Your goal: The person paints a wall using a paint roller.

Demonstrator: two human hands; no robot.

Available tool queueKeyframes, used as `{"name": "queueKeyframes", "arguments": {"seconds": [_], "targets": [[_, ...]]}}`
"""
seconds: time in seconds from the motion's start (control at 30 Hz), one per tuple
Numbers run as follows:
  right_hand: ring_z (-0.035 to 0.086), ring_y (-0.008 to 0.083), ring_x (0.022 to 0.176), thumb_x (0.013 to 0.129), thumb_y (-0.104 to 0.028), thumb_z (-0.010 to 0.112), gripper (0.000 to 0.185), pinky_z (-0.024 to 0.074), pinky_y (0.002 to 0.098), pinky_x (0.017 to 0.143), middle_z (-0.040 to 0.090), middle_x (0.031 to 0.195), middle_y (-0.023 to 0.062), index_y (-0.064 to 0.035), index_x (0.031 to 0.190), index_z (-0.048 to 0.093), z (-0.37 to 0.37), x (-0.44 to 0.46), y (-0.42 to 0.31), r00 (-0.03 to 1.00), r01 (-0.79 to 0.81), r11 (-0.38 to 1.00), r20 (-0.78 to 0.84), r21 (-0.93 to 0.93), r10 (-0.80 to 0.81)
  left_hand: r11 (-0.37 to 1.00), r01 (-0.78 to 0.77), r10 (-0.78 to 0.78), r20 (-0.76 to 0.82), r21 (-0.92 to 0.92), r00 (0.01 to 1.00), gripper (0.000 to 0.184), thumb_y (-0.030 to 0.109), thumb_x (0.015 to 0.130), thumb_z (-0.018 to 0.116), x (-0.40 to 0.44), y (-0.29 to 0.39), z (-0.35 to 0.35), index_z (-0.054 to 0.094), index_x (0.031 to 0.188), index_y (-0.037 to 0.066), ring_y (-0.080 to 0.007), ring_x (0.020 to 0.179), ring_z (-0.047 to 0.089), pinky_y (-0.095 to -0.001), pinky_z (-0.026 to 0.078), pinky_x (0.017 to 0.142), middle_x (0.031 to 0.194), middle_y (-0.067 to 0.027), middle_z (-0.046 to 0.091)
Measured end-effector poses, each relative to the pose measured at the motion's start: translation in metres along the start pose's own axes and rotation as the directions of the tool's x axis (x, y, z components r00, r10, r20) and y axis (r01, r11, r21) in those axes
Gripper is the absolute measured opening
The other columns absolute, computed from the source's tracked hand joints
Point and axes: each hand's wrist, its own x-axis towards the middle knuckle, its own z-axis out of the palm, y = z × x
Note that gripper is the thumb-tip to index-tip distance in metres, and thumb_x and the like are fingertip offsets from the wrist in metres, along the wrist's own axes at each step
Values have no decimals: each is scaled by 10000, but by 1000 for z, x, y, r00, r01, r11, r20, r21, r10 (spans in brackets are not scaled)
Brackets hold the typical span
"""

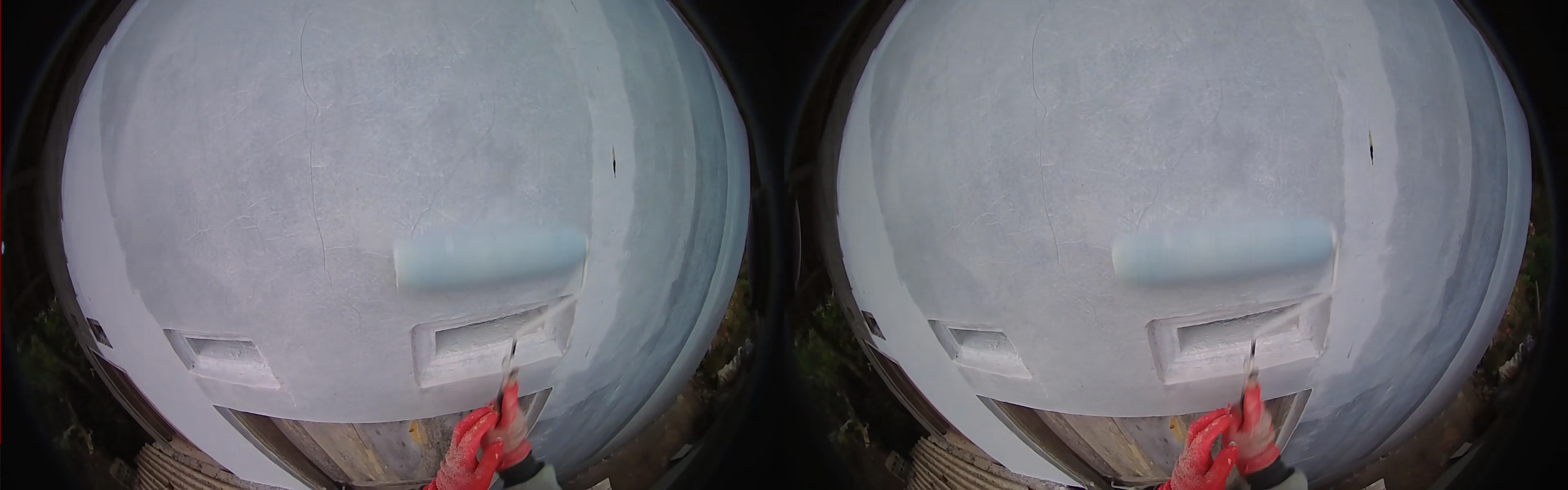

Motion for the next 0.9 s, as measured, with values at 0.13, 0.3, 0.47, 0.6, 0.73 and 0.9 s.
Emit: {"name": "queueKeyframes", "arguments": {"seconds": [0.13, 0.3, 0.47, 0.6, 0.73, 0.9], "targets": [[641, 357, 778, 849, -23, 556, 736, 496, 436, 660, 609, 1041, 266, -58, 1486, 188, -3, -15, -16, 999, -8, 1000, 41, 5, 8, 996, -23, 21, 19, 87, 1000, 416, 36, 898, 546, 9, 5, -8, 470, 1302, -29, -336, 1248, 436, -394, 358, 1046, 1314, -200, 472], [609, 360, 695, 855, 24, 520, 677, 480, 376, 611, 605, 949, 264, -77, 1473, 264, -31, 97, -127, 949, 200, 955, -197, -218, -244, 1000, -14, 13, -51, -19, 999, 394, 30, 897, 539, 18, 22, -7, 489, 1282, -33, -358, 1227, 449, -406, 373, 1029, 1290, -214, 481], [548, 345, 617, 849, 61, 506, 699, 453, 395, 575, 560, 820, 215, -90, 1480, 247, -23, 119, -135, 935, 242, 956, -222, -164, -275, 972, -138, 153, -67, 192, 986, 399, 58, 911, 584, 22, 10, -6, 472, 1285, -27, -215, 1170, 496, -333, 397, 994, 1244, -155, 514], [586, 299, 684, 861, 16, 527, 678, 479, 381, 647, 591, 896, 186, -68, 1475, 252, 3, 25, -58, 1000, 6, 998, -23, 70, -5, 989, -67, 76, -64, 129, 995, 424, 28, 893, 556, 4, 4, -5, 456, 1299, -38, -324, 1230, 445, -394, 375, 1023, 1294, -215, 465], [601, 282, 710, 874, -33, 560, 651, 489, 378, 660, 591, 906, 179, -38, 1459, 276, 14, 16, -51, 909, -287, 572, 31, 769, 415, 975, -94, 100, -18, 203, 995, 418, 7, 874, 527, 2, 9, -8, 477, 1287, -32, -379, 1232, 436, -430, 369, 1027, 1297, -235, 465], [612, 361, 770, 846, 18, 560, 688, 490, 400, 675, 592, 963, 241, -72, 1468, 278, -28, 71, -121, 999, -21, 998, -40, -67, 19, 995, -51, 56, -67, 80, 996, 452, -14, 892, 496, 16, 24, -2, 419, 1336, -25, -314, 1253, 432, -400, 355, 1044, 1338, -196, 432]]}}
